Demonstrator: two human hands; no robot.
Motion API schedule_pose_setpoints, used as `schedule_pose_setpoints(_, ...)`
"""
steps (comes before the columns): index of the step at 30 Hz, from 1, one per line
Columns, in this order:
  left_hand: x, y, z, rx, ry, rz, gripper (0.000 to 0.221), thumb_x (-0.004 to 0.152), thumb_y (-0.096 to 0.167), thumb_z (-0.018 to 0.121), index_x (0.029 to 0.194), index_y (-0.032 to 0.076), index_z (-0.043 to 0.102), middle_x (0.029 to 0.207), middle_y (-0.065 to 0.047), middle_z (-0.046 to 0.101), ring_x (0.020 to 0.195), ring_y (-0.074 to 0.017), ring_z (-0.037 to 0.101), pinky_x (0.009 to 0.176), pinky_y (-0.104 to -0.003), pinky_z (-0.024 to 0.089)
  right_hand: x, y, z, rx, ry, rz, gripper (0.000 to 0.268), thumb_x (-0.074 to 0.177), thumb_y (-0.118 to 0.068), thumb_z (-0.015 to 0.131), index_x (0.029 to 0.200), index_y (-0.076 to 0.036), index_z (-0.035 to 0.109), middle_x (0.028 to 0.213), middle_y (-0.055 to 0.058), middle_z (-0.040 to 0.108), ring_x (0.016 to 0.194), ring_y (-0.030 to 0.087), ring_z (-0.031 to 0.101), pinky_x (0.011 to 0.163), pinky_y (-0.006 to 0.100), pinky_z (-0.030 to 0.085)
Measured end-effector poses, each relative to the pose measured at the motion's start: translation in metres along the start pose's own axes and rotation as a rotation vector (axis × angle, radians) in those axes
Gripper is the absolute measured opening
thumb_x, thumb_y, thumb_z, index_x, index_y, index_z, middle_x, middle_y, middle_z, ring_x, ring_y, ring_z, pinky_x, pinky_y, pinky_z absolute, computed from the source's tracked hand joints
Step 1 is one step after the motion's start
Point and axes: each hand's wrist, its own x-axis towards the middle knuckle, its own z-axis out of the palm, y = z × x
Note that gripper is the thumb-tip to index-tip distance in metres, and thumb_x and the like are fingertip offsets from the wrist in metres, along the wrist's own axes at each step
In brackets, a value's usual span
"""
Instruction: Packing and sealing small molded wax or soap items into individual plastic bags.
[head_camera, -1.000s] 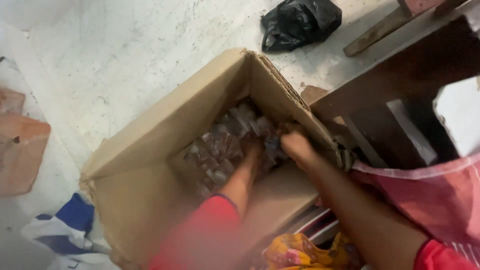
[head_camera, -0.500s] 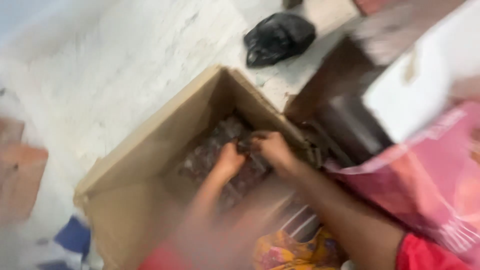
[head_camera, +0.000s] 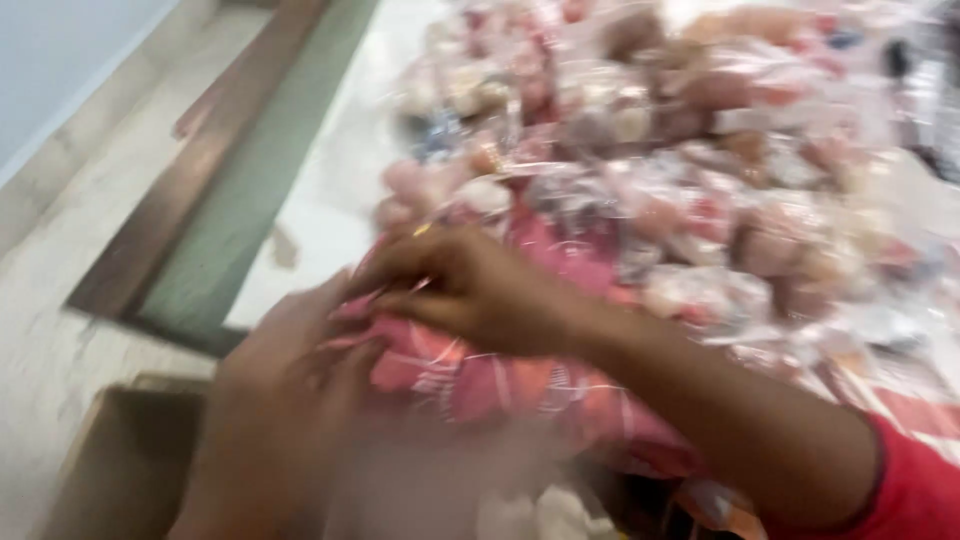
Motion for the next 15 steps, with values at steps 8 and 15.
schedule_pose_setpoints(8,0.131,0.068,0.129,-0.163,-0.272,0.352,0.036,0.090,0.008,0.069,0.126,0.005,0.066,0.117,-0.015,0.071,0.095,-0.0301,0.073,0.082,-0.042,0.058,-0.119,0.028,-0.165,-0.354,0.530,0.503,0.024,0.097,-0.017,0.069,0.116,-0.005,0.075,0.104,0.007,0.078,0.079,0.021,0.071,0.071,0.038,0.061)
schedule_pose_setpoints(15,0.208,0.061,0.239,0.065,-0.061,0.199,0.037,0.089,0.013,0.074,0.126,0.010,0.066,0.123,-0.018,0.067,0.110,-0.0360,0.068,0.093,-0.048,0.055,-0.135,0.105,-0.179,-0.617,0.833,0.176,0.011,0.095,-0.010,0.075,0.102,-0.003,0.077,0.096,0.011,0.075,0.083,0.021,0.072,0.073,0.036,0.056)
